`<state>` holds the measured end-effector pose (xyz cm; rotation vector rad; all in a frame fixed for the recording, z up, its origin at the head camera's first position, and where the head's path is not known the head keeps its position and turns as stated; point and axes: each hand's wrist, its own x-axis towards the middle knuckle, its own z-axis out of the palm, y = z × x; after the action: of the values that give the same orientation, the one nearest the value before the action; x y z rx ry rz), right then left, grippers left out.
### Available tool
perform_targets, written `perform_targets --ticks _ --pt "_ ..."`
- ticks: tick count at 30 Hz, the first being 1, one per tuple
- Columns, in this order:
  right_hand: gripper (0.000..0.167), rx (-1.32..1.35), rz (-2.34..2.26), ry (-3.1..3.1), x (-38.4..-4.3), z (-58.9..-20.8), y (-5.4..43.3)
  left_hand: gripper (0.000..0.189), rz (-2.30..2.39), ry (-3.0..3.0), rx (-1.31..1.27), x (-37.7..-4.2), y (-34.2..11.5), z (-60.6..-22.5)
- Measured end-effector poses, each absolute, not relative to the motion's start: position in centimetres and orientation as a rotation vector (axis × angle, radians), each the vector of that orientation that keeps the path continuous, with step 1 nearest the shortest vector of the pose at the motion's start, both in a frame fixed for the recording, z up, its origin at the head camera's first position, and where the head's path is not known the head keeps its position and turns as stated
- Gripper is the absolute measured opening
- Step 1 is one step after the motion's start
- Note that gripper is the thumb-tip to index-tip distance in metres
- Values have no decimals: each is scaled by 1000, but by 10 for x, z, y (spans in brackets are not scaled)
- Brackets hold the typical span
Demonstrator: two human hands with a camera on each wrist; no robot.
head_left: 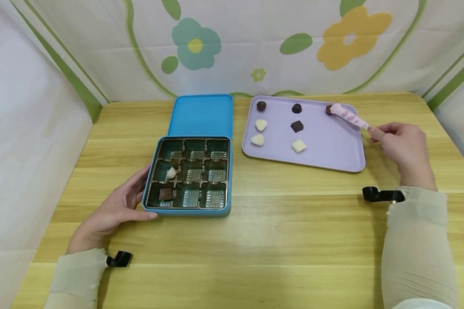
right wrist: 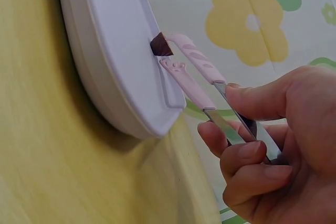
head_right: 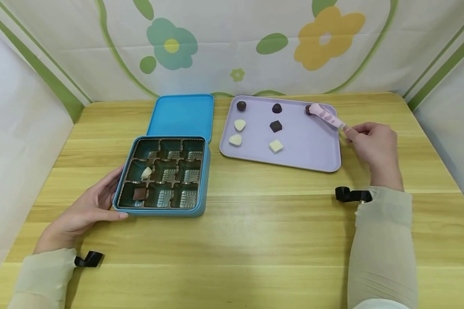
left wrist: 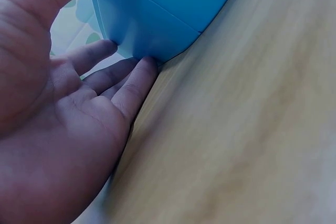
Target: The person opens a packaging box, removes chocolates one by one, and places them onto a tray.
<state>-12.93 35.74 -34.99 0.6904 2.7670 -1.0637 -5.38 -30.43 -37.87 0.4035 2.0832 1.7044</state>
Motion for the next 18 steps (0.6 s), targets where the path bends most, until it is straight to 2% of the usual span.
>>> perform_targets --ticks 11,18 --pt "75 609 -997 2870 -132 -353 356 118 1706 2084 402 -53 -303 -377" --pt "70 634 -1088 2886 -131 -349 355 118 1720 2074 430 -53 -304 -378"
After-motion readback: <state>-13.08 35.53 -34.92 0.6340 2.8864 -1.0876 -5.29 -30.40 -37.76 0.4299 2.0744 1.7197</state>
